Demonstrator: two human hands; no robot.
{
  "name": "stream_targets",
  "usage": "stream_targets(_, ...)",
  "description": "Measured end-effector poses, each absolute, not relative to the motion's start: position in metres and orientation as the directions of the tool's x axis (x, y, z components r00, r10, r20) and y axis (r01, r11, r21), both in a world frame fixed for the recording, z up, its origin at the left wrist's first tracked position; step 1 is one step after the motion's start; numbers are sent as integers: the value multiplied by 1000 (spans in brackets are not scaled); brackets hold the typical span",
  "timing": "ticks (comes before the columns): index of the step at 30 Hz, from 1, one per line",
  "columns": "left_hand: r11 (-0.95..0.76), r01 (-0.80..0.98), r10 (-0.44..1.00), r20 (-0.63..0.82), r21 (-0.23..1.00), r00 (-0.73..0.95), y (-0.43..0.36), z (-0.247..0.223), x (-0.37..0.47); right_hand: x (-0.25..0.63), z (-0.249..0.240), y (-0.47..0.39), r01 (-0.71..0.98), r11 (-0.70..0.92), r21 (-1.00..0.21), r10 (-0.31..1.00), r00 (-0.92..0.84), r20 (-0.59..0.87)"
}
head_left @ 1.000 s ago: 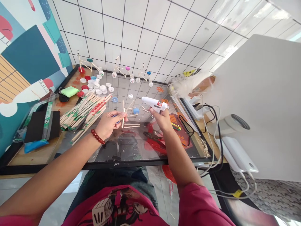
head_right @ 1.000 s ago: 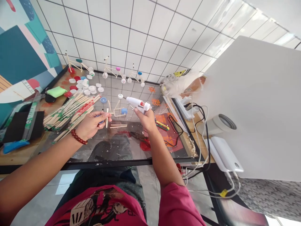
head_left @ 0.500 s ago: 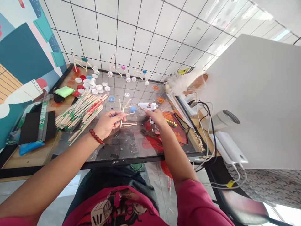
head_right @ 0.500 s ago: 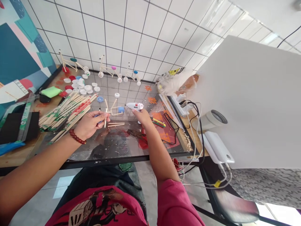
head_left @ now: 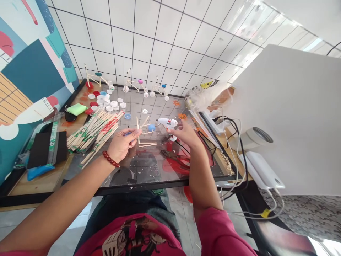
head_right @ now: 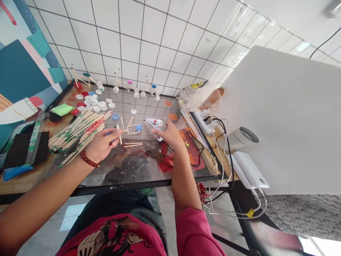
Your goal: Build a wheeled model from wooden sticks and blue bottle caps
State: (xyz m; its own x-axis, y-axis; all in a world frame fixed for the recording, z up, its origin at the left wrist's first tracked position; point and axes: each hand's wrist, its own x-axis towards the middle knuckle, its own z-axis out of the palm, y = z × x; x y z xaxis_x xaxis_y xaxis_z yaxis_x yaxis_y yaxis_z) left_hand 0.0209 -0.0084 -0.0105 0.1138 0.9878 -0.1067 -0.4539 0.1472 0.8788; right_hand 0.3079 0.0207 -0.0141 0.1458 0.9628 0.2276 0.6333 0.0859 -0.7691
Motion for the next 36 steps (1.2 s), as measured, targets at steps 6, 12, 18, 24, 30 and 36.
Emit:
stream_targets(6, 189, -550, 981, -131, 813, 144, -10, -8, 20, 258, 11, -12, 536, 462, -707, 721, 237, 651)
stream_targets(12, 185, -498, 982, -140, 847, 128, -11, -11, 24, 191, -18, -27, 328, 387, -862, 920, -207, 334)
stream_targets(18, 215, -408, 970, -144, 887, 198, -13, -16, 25, 188, -27, -25, 234, 297, -926, 942, -229, 245)
stream_targets(24, 205, -537, 950, -34, 819, 311, -16, -9, 19, 203, -21, -21, 363, 506, -782, 859, -130, 495)
stream_targets(30, 182, -580, 943, 27, 794, 333, -12, -10, 13, 218, -9, -19, 506, 671, -543, 684, -140, 715)
stream_targets(36, 181, -579, 939, 35, 795, 341, -8, -10, 12, 221, -6, -22, 604, 711, -360, 564, -185, 805)
